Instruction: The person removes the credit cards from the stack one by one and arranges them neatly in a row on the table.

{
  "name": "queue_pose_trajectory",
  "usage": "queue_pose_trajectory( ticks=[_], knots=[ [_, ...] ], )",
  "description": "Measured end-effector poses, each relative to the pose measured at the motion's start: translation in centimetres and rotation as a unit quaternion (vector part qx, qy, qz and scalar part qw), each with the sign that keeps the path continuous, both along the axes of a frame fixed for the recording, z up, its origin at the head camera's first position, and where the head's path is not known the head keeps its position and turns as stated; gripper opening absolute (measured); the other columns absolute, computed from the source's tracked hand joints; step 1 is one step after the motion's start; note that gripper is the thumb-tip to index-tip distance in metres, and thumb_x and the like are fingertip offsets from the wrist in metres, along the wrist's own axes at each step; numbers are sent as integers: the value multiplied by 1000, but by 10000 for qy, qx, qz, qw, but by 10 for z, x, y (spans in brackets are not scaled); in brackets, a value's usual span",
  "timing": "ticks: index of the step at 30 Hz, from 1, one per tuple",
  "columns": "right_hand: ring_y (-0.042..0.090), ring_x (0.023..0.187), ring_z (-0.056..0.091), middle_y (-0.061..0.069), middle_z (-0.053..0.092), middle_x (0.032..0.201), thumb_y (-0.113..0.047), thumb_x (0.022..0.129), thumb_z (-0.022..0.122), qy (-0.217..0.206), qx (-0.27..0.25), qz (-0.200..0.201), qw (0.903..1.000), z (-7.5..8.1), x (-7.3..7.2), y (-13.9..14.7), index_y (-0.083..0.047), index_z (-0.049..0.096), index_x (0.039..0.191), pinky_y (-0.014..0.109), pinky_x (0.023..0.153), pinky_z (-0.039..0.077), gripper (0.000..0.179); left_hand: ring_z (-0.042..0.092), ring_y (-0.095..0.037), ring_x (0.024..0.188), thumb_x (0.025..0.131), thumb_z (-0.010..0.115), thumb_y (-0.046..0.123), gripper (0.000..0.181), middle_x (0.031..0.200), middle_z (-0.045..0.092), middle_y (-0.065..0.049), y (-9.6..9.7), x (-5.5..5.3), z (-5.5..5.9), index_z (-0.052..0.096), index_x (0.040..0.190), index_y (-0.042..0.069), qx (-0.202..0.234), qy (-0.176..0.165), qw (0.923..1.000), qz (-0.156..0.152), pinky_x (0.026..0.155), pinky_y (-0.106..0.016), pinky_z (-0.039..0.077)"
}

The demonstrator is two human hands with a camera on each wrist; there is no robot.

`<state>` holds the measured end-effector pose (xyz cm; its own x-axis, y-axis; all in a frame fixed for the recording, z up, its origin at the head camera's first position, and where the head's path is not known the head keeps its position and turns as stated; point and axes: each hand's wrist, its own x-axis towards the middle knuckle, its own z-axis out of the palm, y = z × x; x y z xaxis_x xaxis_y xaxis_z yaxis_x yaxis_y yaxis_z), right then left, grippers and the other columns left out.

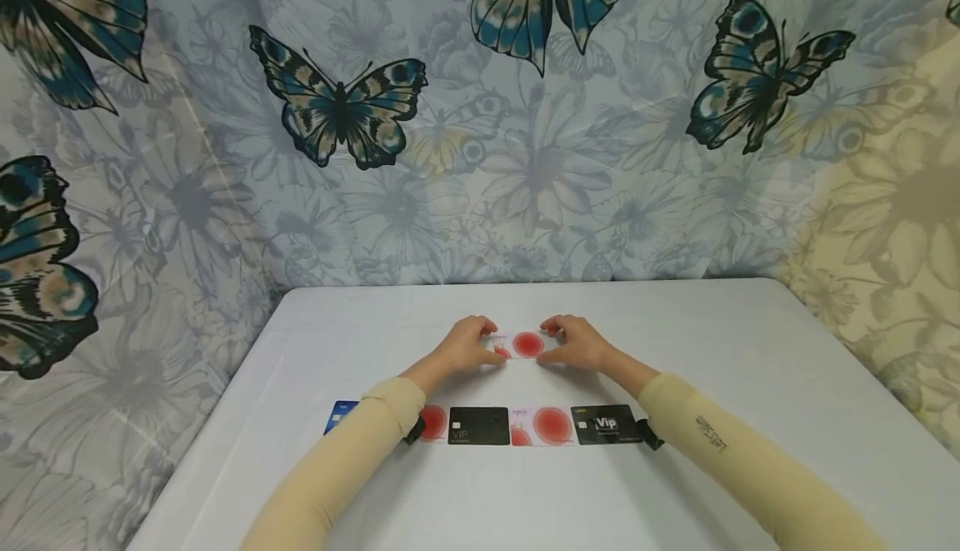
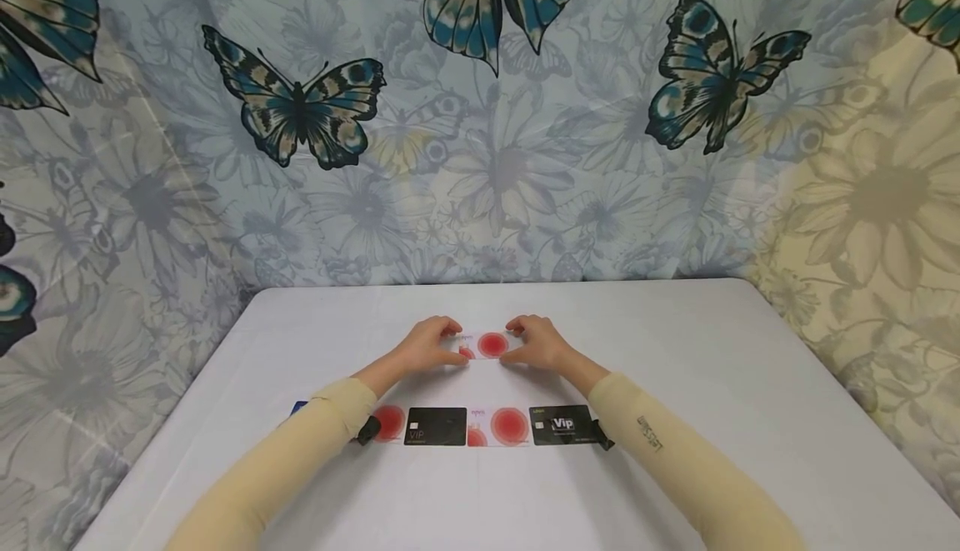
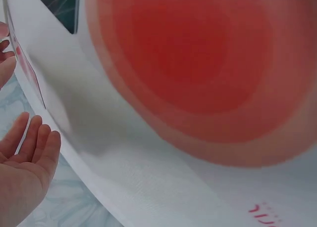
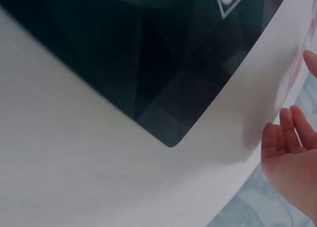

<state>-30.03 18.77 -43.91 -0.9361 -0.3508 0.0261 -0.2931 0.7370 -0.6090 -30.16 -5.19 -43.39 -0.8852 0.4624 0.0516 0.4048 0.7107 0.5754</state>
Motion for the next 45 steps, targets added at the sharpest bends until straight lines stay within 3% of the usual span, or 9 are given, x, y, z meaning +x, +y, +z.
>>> queue_pose_trajectory(
  ticks=[11, 29, 37, 45],
  knots=[
    [30, 103, 51, 13, 59, 110, -25, 77, 82, -8, 255, 298, 9992, -8, -6, 2, 1, 62, 121, 47, 92, 42, 55, 52, -28, 112, 79, 82, 25, 51, 115, 59, -13, 0, -9, -8, 62, 118, -1, -298, -404, 9987, 88, 100, -38, 42],
    [28, 102, 45, 10, 56, 106, -22, 78, 82, -429, 286, 382, 9979, 2, -12, 1, -3, 62, 110, 44, 90, 40, 43, 48, -24, 108, 77, 84, 27, 47, 107, 55, -7, -1, -15, -6, 65, 112, 4, -349, -432, 9984, -66, 97, -36, 41],
    [27, 97, 48, 11, 58, 103, -19, 77, 83, -302, -29, 374, 9988, 0, -12, 2, -1, 57, 109, 40, 87, 40, 44, 49, -25, 107, 77, 84, 23, 46, 108, 56, -8, 0, -17, -4, 61, 112, 5, -213, -416, 9989, -80, 98, -39, 40],
    [24, 83, 47, 12, 59, 94, -12, 76, 83, -108, -469, 345, 9982, -3, -7, 3, -1, 52, 108, 33, 75, 37, 46, 51, -18, 91, 77, 84, 15, 47, 97, 58, -5, 1, -16, -7, 55, 112, 5, 292, -497, 9983, -46, 88, -33, 44]
  ],
)
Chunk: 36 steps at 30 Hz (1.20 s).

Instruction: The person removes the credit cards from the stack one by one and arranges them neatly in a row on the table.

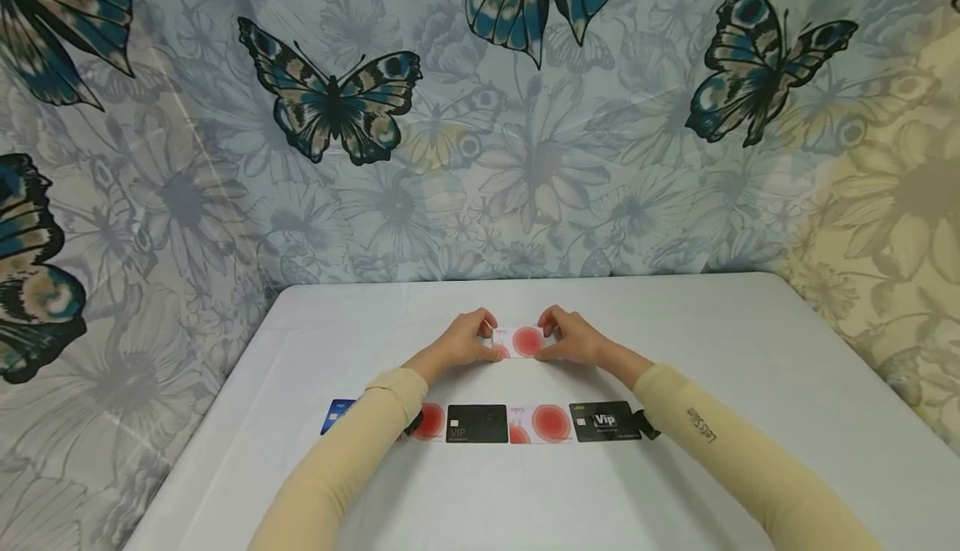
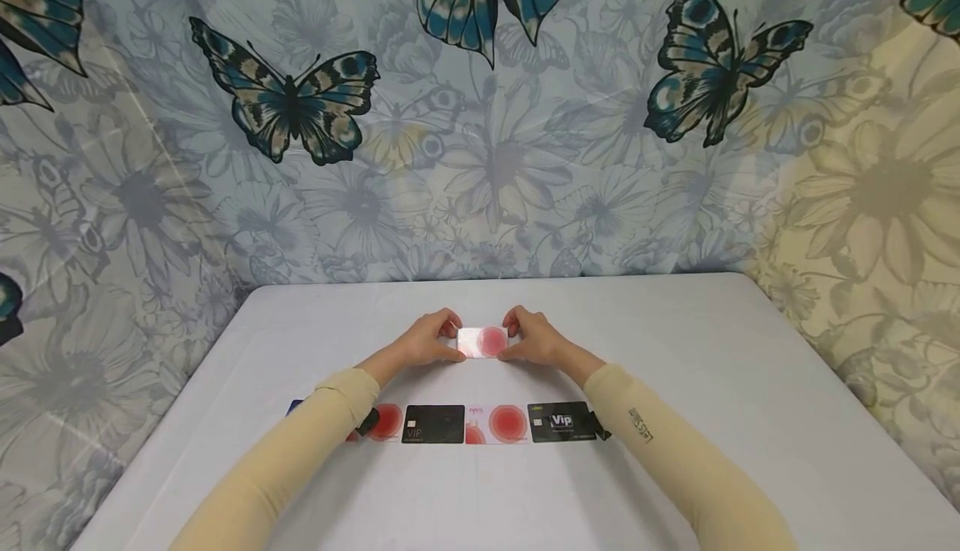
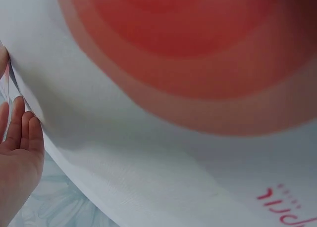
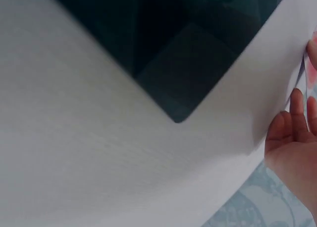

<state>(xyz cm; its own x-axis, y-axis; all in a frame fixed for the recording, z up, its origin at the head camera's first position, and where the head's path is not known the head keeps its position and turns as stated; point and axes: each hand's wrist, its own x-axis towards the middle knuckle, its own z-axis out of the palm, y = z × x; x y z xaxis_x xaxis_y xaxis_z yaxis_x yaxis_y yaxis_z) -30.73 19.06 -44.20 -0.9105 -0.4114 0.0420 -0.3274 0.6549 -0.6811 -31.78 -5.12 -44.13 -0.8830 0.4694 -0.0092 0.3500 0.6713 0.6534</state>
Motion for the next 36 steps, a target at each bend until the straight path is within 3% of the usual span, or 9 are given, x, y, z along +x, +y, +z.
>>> queue_pose_trajectory(
  ticks=[8, 14, 27, 36],
  knots=[
    [19, 76, 45, 7, 59, 88, -11, 79, 81, 12, -23, -124, 9999, -2, 4, 0, -2, 49, 113, 33, 71, 38, 47, 49, -12, 72, 80, 82, 13, 46, 81, 58, -2, -2, 4, -3, 51, 114, 6, 317, -26, 9995, -4, 72, -27, 43],
    [19, 77, 46, 6, 59, 88, -13, 81, 80, 132, 73, -113, 9998, -4, 7, -1, 0, 50, 116, 32, 71, 38, 48, 49, -11, 66, 81, 81, 12, 46, 75, 56, 2, 0, 8, -4, 51, 115, 7, 294, 8, 9995, 66, 66, -24, 43],
    [23, 87, 46, 5, 58, 94, -15, 78, 83, 300, 240, -108, 9992, -5, 12, -2, -2, 53, 119, 35, 78, 39, 52, 54, -11, 75, 76, 84, 15, 49, 85, 63, -1, 0, 13, 0, 55, 114, 6, 246, -132, 9994, 207, 71, -25, 47],
    [25, 93, 48, 4, 59, 95, -16, 77, 84, 626, 202, -128, 9977, -2, 16, -1, -2, 53, 120, 39, 83, 42, 55, 57, -13, 85, 75, 85, 14, 54, 90, 63, 3, -4, 12, -2, 55, 118, 6, 334, 188, 9993, 0, 80, -29, 48]
  ],
)
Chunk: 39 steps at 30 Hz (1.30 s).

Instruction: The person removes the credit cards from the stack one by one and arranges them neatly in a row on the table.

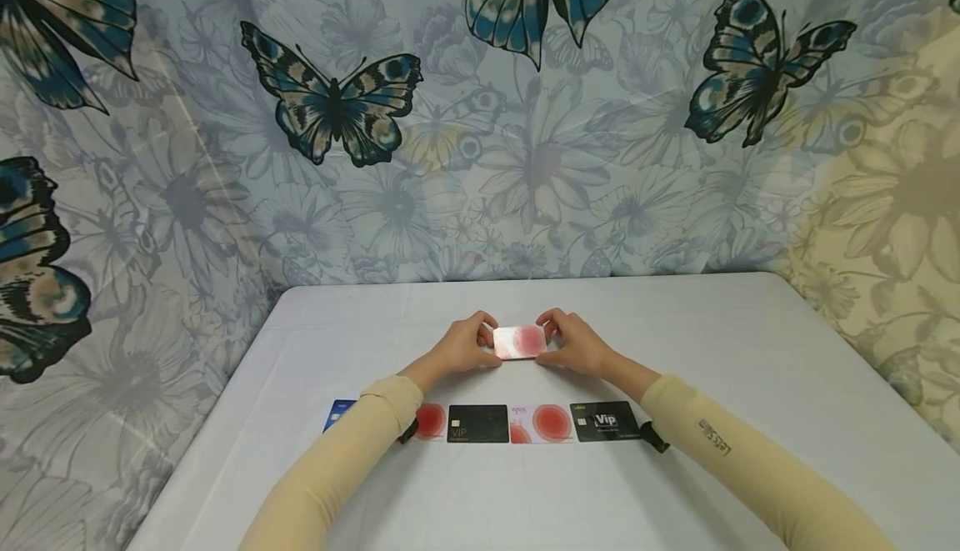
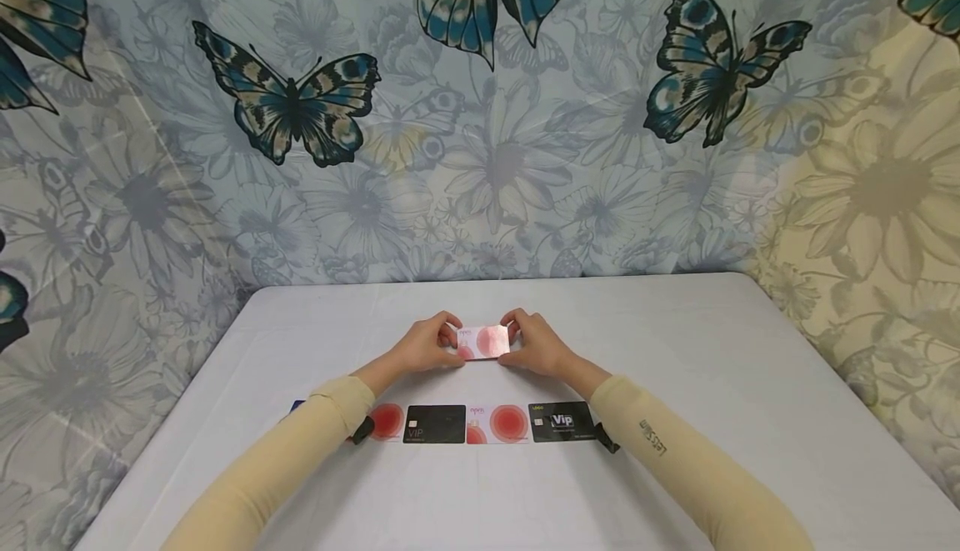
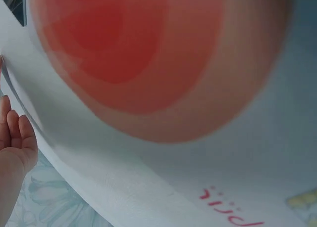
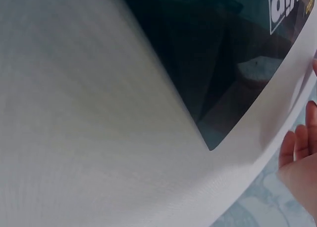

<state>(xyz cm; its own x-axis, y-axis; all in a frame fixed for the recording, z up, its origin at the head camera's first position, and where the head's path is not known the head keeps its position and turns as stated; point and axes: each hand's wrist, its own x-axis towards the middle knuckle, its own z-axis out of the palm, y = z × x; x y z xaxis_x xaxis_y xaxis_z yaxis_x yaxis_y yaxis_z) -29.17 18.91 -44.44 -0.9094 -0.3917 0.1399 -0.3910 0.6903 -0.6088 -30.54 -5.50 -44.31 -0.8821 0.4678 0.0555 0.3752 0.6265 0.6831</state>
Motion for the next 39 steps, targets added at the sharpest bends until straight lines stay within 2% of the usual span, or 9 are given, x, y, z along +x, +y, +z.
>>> queue_pose_trajectory(
  ticks=[7, 16, 20, 29, 34, 39],
  knots=[
    [24, 95, 49, 2, 59, 95, -17, 76, 85, 58, -97, -18, 9999, 0, 6, 1, -4, 53, 119, 40, 85, 42, 56, 56, -18, 90, 74, 85, 14, 53, 91, 61, 0, -1, 6, 0, 55, 117, 5, 87, 261, 9996, -80, 84, -32, 46],
    [27, 97, 49, -1, 58, 95, -18, 75, 86, 124, -187, 103, 9997, 5, 21, 0, -5, 54, 119, 40, 86, 42, 56, 53, -24, 99, 72, 87, 18, 51, 100, 60, -5, -6, 21, 3, 60, 114, 5, 47, 525, 9986, -44, 89, -36, 45],
    [26, 98, 49, -2, 58, 96, -20, 75, 86, 44, -251, 102, 9996, 6, 32, 0, -7, 54, 119, 41, 87, 43, 55, 53, -26, 103, 74, 86, 20, 50, 104, 61, -7, -10, 31, 5, 60, 114, 6, 90, 480, 9987, -135, 91, -39, 45],
    [27, 100, 49, -4, 59, 99, -24, 74, 87, 108, -405, 227, 9989, 7, 58, 5, -10, 57, 118, 41, 85, 45, 55, 54, -23, 106, 74, 86, 26, 54, 106, 60, -1, -16, 54, 6, 60, 118, 6, 168, 527, 9975, -445, 93, -39, 47],
    [27, 99, 48, -3, 58, 100, -26, 75, 86, 143, -474, 424, 9979, 9, 78, 10, -11, 59, 117, 41, 81, 45, 52, 53, -23, 107, 74, 86, 26, 53, 108, 61, -3, -17, 74, 8, 61, 117, 7, 241, 421, 9974, -529, 93, -42, 46],
    [26, 99, 49, -6, 59, 100, -27, 76, 85, 64, -489, 442, 9978, 9, 97, 15, -13, 61, 116, 38, 78, 46, 49, 52, -22, 106, 74, 86, 27, 51, 108, 61, -3, -13, 95, 11, 62, 115, 7, 222, 410, 9972, -590, 91, -41, 46]
  ],
)
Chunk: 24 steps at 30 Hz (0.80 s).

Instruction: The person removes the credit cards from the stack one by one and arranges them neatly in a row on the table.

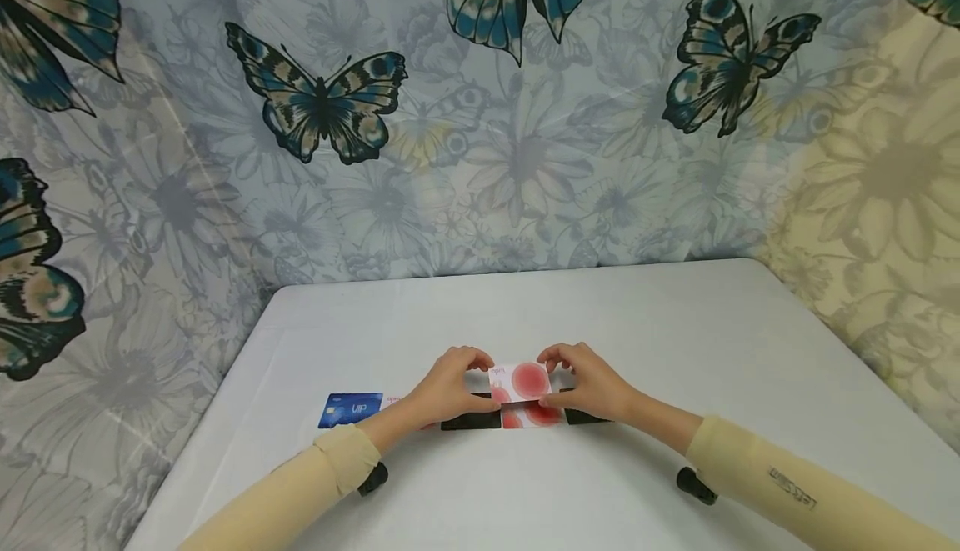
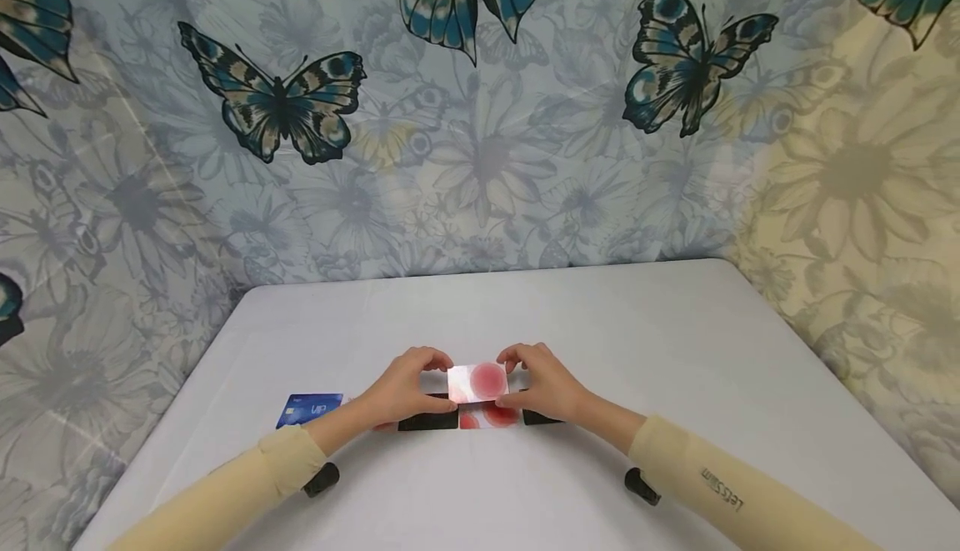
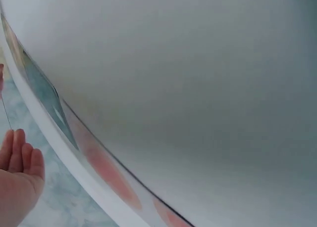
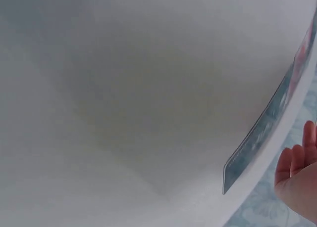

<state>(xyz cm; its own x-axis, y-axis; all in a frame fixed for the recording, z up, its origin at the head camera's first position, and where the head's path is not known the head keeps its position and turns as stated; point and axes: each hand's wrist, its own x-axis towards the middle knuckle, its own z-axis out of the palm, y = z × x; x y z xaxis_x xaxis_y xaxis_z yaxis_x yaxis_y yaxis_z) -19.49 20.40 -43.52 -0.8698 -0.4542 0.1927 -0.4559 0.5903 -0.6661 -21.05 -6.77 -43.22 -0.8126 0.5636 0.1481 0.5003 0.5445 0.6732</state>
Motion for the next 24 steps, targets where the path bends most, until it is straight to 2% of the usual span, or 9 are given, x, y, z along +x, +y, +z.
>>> queue_pose_trajectory(
  ticks=[6, 12, 17, 24],
  knots=[
    [25, 100, 49, -6, 59, 99, -31, 74, 86, -199, 129, -95, 9997, 2, 15, 6, -15, 62, 117, 42, 81, 47, 52, 52, -21, 103, 74, 85, 32, 51, 106, 61, -1, 5, 17, 2, 62, 113, 10, -155, -33, 9999, 47, 90, -38, 47],
    [22, 98, 50, -8, 58, 99, -34, 73, 86, -240, 144, -101, 9996, 0, 27, 9, -15, 62, 117, 40, 83, 47, 53, 51, -19, 102, 72, 85, 37, 51, 105, 61, 1, 8, 29, 2, 63, 111, 12, -206, -159, 9995, 152, 86, -33, 48],
    [22, 96, 50, -5, 58, 100, -33, 74, 86, -277, 36, -68, 9996, -2, 32, 8, -13, 62, 119, 35, 82, 47, 54, 49, -14, 97, 72, 86, 39, 52, 101, 59, 5, 7, 33, 1, 63, 111, 12, -207, -177, 9995, 153, 80, -27, 49],
    [20, 97, 49, -8, 57, 100, -34, 75, 85, -230, 2, -63, 9997, -3, 35, 10, -14, 62, 121, 34, 83, 46, 55, 49, -15, 96, 72, 86, 36, 51, 100, 59, 4, 9, 35, 1, 63, 110, 11, -173, -140, 9997, 133, 78, -26, 48]
  ],
)
